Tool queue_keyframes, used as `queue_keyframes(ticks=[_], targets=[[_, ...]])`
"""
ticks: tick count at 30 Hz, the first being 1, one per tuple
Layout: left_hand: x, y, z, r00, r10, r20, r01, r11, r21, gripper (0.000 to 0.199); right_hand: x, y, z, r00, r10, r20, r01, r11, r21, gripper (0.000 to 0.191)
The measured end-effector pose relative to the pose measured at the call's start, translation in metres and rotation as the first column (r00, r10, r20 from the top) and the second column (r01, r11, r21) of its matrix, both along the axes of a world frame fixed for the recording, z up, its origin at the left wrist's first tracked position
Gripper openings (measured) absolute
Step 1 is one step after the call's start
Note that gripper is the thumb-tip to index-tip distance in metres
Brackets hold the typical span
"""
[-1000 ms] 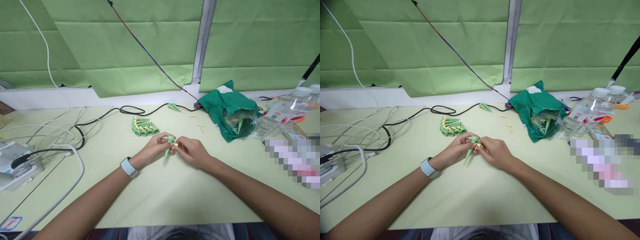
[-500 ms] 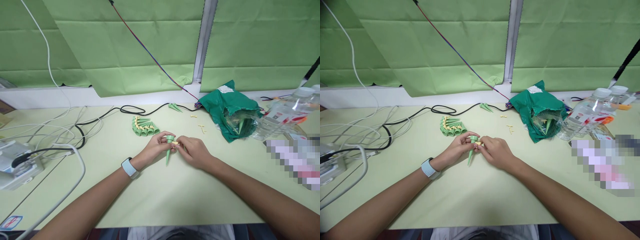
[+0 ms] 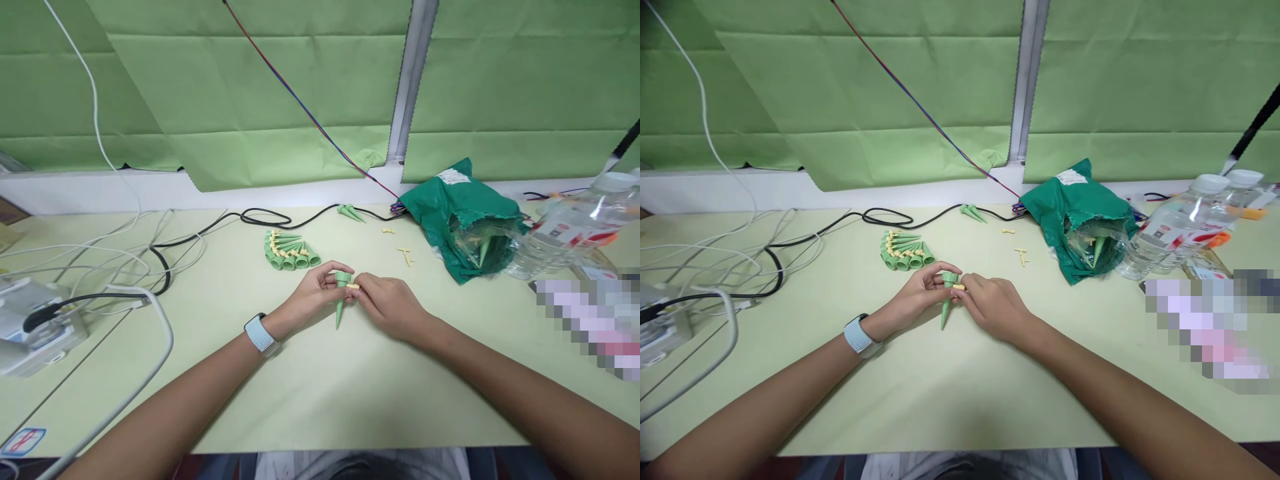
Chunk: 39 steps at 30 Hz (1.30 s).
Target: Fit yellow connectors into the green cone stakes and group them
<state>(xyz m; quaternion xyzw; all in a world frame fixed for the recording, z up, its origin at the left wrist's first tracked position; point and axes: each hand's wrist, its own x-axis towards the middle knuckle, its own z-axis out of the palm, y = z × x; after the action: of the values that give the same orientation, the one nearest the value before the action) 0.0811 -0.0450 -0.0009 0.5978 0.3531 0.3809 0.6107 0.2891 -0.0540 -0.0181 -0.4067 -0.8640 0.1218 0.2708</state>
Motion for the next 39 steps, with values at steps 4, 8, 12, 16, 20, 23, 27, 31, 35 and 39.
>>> queue_keyframes(ticks=[4, 8, 12, 16, 20, 23, 27, 31, 35, 39], targets=[[-0.001, 0.000, -0.001, 1.000, -0.009, -0.023, 0.010, 1.000, 0.016, 0.040, -0.002, 0.000, -0.004, 0.999, -0.002, -0.050, 0.000, 0.999, -0.048, 0.026], [-0.001, 0.000, -0.001, 0.998, 0.013, -0.059, -0.010, 0.999, 0.049, 0.036, -0.007, 0.000, -0.007, 0.983, -0.075, -0.168, 0.031, 0.968, -0.250, 0.036], [0.002, -0.001, -0.002, 0.999, -0.014, 0.034, 0.015, 1.000, -0.027, 0.034, -0.007, 0.000, -0.004, 0.977, -0.077, -0.198, 0.031, 0.974, -0.224, 0.034], [0.003, -0.001, -0.002, 0.992, -0.037, 0.120, 0.049, 0.994, -0.100, 0.035, -0.002, 0.002, -0.002, 0.998, 0.000, -0.066, 0.000, 1.000, 0.003, 0.021], [0.004, -0.002, -0.001, 0.998, -0.012, 0.067, 0.015, 0.999, -0.043, 0.036, -0.005, 0.003, -0.006, 0.996, -0.023, -0.083, 0.023, 1.000, -0.004, 0.026], [0.007, -0.003, 0.001, 0.999, 0.049, 0.013, -0.050, 0.999, 0.015, 0.037, -0.010, 0.001, -0.007, 0.975, -0.117, -0.191, 0.080, 0.977, -0.196, 0.035], [0.009, -0.006, 0.002, 0.998, 0.026, 0.051, -0.025, 0.999, -0.033, 0.036, -0.008, -0.002, -0.002, 0.986, -0.099, -0.135, 0.081, 0.988, -0.128, 0.031], [0.008, -0.005, 0.000, 0.996, 0.022, 0.087, -0.019, 0.999, -0.036, 0.036, -0.003, -0.002, 0.002, 0.998, -0.012, -0.059, 0.014, 0.999, 0.033, 0.026], [0.007, -0.004, -0.002, 0.997, 0.075, 0.013, -0.076, 0.997, 0.033, 0.039, -0.007, 0.000, -0.001, 0.979, -0.075, -0.188, 0.043, 0.985, -0.170, 0.034], [0.008, -0.004, -0.003, 0.998, 0.059, 0.009, -0.060, 0.997, 0.041, 0.038, -0.006, -0.001, -0.001, 0.975, -0.070, -0.212, 0.026, 0.978, -0.207, 0.035]])
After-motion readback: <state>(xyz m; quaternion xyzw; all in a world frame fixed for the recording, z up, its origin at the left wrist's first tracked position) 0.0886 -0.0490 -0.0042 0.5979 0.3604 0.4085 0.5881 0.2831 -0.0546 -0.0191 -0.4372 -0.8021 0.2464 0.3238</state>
